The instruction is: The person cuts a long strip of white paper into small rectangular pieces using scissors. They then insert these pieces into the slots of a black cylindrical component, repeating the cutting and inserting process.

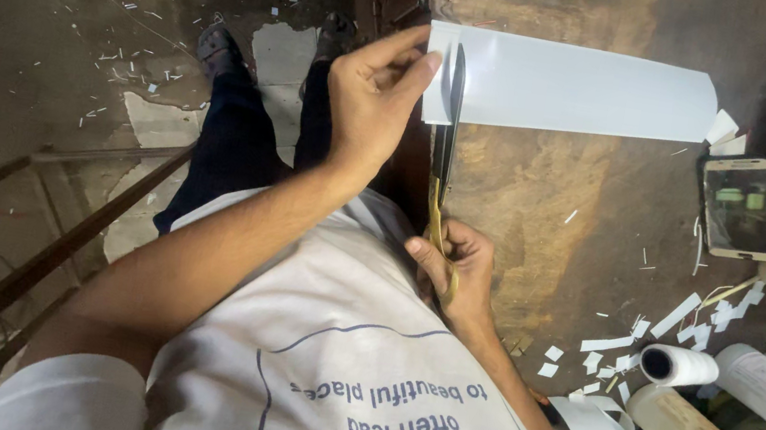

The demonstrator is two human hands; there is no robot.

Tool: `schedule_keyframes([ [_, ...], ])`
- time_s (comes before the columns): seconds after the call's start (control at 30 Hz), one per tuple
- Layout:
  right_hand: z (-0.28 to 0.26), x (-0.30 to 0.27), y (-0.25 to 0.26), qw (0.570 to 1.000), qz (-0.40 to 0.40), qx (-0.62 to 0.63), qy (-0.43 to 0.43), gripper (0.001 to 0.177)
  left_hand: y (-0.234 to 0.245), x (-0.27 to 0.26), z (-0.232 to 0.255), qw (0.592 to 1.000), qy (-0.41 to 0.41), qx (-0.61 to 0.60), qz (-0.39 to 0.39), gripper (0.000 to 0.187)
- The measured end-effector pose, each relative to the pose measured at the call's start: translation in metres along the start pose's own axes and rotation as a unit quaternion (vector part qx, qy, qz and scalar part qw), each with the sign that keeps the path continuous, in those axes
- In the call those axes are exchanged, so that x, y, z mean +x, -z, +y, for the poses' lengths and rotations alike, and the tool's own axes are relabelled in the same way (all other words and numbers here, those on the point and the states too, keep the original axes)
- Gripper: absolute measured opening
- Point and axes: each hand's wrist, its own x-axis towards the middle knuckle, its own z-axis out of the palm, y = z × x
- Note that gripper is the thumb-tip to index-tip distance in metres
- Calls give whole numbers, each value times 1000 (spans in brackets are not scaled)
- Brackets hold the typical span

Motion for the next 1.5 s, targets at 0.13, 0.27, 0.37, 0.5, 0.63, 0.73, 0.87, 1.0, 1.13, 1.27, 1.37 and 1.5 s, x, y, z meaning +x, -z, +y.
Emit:
schedule_keyframes([
  [0.13,2,-2,1,1000,1,-3,8,29,-3,-5,-3,1000,-9,-12,11,28],
  [0.27,0,-2,3,1000,3,4,-4,39,-1,-10,-2,999,-26,44,15,26],
  [0.37,-2,5,5,999,-19,27,13,39,-1,-12,0,999,-44,28,3,26],
  [0.5,-3,12,4,1000,-10,12,15,31,-1,-9,1,998,-46,44,18,26],
  [0.63,-5,15,1,1000,-2,-12,4,26,-1,-9,1,998,-41,42,25,26],
  [0.73,-10,16,-1,1000,10,-22,-9,28,0,-8,0,998,-40,45,26,26],
  [0.87,-16,16,-5,997,29,-61,-22,34,1,-7,-2,998,-20,64,16,25],
  [1.0,-22,15,-10,996,35,-78,-23,35,2,-6,-5,999,-32,36,15,25],
  [1.13,-26,16,-12,995,35,-83,-31,34,0,-5,-7,1000,-20,5,11,25],
  [1.27,-25,17,-12,994,43,-94,-40,34,-1,-4,-7,999,7,-32,3,28],
  [1.37,-24,11,-6,998,47,-36,-24,35,9,-2,-5,996,34,-78,-29,37],
  [1.5,-22,-1,13,997,70,1,-36,33,32,2,-2,970,188,-136,-67,38],
])
